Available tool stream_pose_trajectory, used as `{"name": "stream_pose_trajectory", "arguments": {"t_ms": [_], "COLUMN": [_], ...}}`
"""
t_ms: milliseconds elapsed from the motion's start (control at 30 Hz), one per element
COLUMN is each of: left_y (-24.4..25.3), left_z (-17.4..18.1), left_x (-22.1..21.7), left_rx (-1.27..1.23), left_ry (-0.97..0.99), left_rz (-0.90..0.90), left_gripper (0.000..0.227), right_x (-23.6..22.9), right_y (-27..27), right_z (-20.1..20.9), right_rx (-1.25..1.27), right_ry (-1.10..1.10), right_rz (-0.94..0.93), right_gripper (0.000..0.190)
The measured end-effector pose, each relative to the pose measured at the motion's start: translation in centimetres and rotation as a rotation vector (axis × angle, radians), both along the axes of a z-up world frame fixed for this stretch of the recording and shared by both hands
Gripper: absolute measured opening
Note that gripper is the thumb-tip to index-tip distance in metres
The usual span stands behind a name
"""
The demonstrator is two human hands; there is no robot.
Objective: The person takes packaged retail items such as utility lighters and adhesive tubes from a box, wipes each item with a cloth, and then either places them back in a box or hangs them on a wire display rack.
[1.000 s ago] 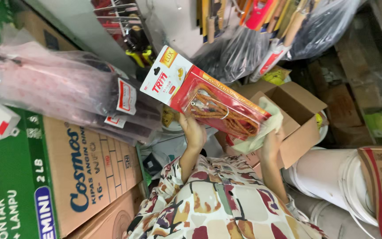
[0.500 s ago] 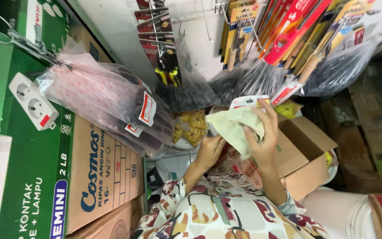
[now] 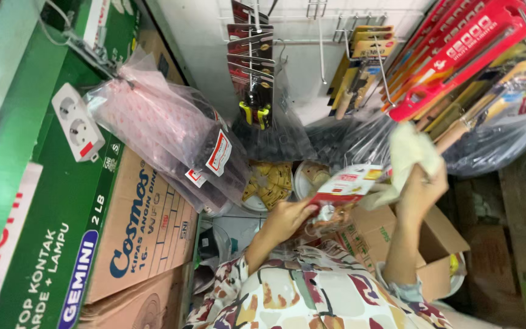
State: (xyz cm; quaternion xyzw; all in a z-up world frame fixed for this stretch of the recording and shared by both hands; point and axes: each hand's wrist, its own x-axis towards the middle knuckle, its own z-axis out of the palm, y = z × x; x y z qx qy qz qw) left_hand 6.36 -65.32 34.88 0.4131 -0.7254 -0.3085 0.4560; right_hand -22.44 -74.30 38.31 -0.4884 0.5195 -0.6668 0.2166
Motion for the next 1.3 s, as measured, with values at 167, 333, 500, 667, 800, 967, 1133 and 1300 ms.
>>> {"name": "stream_pose_trajectory", "arguments": {"t_ms": [167, 333, 500, 667, 800, 967, 1133, 1300], "left_y": [-0.7, -1.4, -1.3, -1.0, -0.6, -1.0, -0.2, -0.7], "left_z": [-0.1, 1.5, 1.7, 1.5, 1.8, 2.2, 1.5, -0.2], "left_x": [0.6, -1.2, -1.5, -0.9, -0.4, 0.0, 1.1, 1.6], "left_rx": [0.102, 0.04, 0.021, -0.037, -0.054, 0.04, 0.064, 0.048], "left_ry": [0.017, -0.132, -0.097, -0.165, -0.194, -0.289, -0.037, 0.218], "left_rz": [0.118, -0.072, -0.091, -0.094, -0.125, -0.044, 0.075, 0.333], "left_gripper": [0.032, 0.034, 0.025, 0.024, 0.025, 0.032, 0.034, 0.031], "right_x": [-2.0, 2.9, 6.3, 6.8, 6.0, 4.8, 1.0, -0.4], "right_y": [0.8, 2.0, 2.4, 1.1, 0.1, -1.3, -5.7, -3.4], "right_z": [0.7, -1.5, 2.7, 3.6, 1.4, -2.7, -7.1, -2.7], "right_rx": [-0.152, -0.016, -0.022, -0.109, 0.098, 0.245, 0.081, 0.027], "right_ry": [-0.365, 0.072, 0.668, 0.637, 0.391, 0.372, -0.017, -0.804], "right_rz": [0.18, 0.427, 0.534, 0.63, 0.96, 0.825, -0.047, 0.473], "right_gripper": [0.034, 0.047, 0.044, 0.057, 0.063, 0.049, 0.031, 0.067]}}
